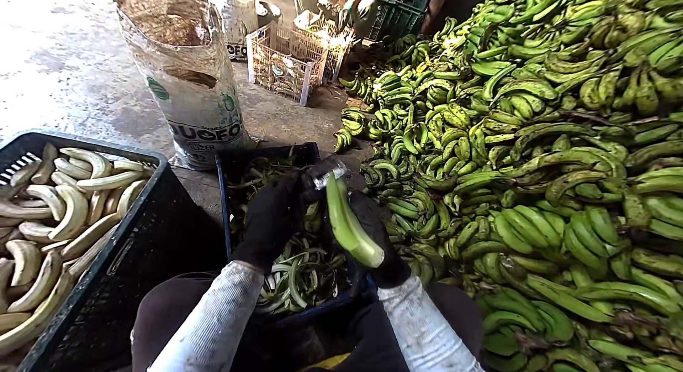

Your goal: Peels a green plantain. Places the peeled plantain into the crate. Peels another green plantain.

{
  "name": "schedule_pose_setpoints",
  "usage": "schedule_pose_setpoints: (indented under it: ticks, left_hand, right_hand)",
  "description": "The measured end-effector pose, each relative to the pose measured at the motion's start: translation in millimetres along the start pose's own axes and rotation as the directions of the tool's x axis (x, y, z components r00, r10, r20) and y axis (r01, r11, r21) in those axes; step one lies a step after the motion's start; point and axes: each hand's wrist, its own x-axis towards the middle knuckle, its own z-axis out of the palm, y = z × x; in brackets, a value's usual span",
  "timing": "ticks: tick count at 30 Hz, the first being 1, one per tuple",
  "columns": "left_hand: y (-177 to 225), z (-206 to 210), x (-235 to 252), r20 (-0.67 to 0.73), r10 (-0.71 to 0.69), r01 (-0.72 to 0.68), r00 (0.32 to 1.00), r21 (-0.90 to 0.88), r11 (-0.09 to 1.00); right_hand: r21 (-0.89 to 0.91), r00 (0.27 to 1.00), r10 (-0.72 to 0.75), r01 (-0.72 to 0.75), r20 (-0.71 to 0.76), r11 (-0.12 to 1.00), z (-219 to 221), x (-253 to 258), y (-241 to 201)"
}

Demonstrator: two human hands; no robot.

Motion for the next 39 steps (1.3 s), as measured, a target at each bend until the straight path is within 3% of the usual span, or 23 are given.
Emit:
schedule_pose_setpoints:
  ticks: [2, 5, 8, 10, 11, 13, 15, 16, 17, 19, 21, 23, 27, 31, 36, 39]
  left_hand:
    - [2.7, -6.3, -0.1, -0.011, -0.087, 0.086, 0.996, -0.078, 0.993]
    - [16.8, -1.8, -20.7, 0.061, -0.036, 0.047, 0.997, -0.187, 0.981]
    - [31.9, 14.3, -48.2, 0.119, 0.074, -0.045, 0.990, -0.236, 0.971]
    - [40.5, 20.1, -59.6, 0.090, 0.103, -0.083, 0.991, -0.201, 0.976]
    - [42.6, 21.3, -60.5, 0.062, 0.113, -0.101, 0.992, -0.170, 0.980]
    - [40.0, 22.8, -54.3, 0.019, 0.139, -0.136, 0.990, -0.120, 0.983]
    - [32.0, 19.8, -40.4, 0.034, 0.109, -0.106, 0.993, -0.093, 0.990]
    - [26.8, 16.4, -32.2, 0.046, 0.071, -0.067, 0.996, -0.094, 0.993]
    - [21.4, 12.6, -24.3, 0.051, 0.028, -0.023, 0.998, -0.103, 0.994]
    - [11.8, 7.0, -12.2, 0.050, -0.072, 0.077, 0.996, -0.125, 0.989]
    - [7.7, 4.4, -7.3, 0.058, -0.155, 0.162, 0.986, -0.152, 0.975]
    - [6.4, 8.1, -9.2, 0.078, -0.154, 0.165, 0.985, -0.161, 0.973]
    - [12.8, 29.7, -26.4, 0.141, 0.034, -0.010, 0.989, -0.166, 0.986]
    - [24.6, 40.3, -42.2, 0.004, 0.202, -0.200, 0.979, -0.125, 0.972]
    - [33.4, 35.1, -47.6, -0.016, 0.201, -0.200, 0.980, 0.015, 0.980]
    - [24.6, 35.0, -38.2, 0.025, 0.147, -0.146, 0.989, -0.037, 0.989]
  right_hand:
    - [-0.032, 0.997, -0.027, 0.025, -0.071, 0.999, 1.6, -2.3, -1.1]
    - [-0.180, 0.961, -0.209, 0.177, -0.183, 0.968, -10.0, 11.5, -1.7]
    - [-0.230, 0.821, -0.434, 0.372, -0.371, 0.899, -11.5, 28.5, -7.6]
    - [-0.274, 0.718, -0.498, 0.415, -0.487, 0.867, -8.1, 32.9, -14.0]
    - [-0.269, 0.710, -0.489, 0.409, -0.508, 0.872, -6.2, 32.5, -17.4]
    - [-0.232, 0.786, -0.413, 0.343, -0.460, 0.910, -5.2, 27.9, -20.3]
    - [-0.161, 0.939, -0.266, 0.234, -0.220, 0.959, -8.6, 20.2, -17.4]
    - [-0.164, 0.982, -0.171, 0.156, -0.082, 0.974, -9.1, 15.5, -16.4]
    - [-0.211, 0.996, -0.079, 0.084, 0.031, 0.974, -8.1, 10.8, -16.4]
    - [-0.287, 0.982, 0.139, -0.098, 0.124, 0.953, -2.9, 2.7, -17.1]
    - [-0.295, 0.963, 0.220, -0.166, 0.157, 0.941, -4.9, -1.6, -15.1]
    - [-0.239, 0.988, 0.145, -0.130, 0.048, 0.962, -11.8, 0.3, -9.7]
    - [-0.005, 0.973, -0.124, 0.125, -0.196, 0.992, -19.7, 16.6, -8.5]
    - [0.362, 0.916, -0.252, 0.360, -0.312, 0.860, -20.1, 32.1, -15.6]
    - [0.389, 0.904, -0.228, 0.369, -0.362, 0.844, -24.2, 31.9, -11.8]
    - [0.163, 0.944, -0.219, 0.263, -0.247, 0.951, -25.0, 20.5, -6.7]
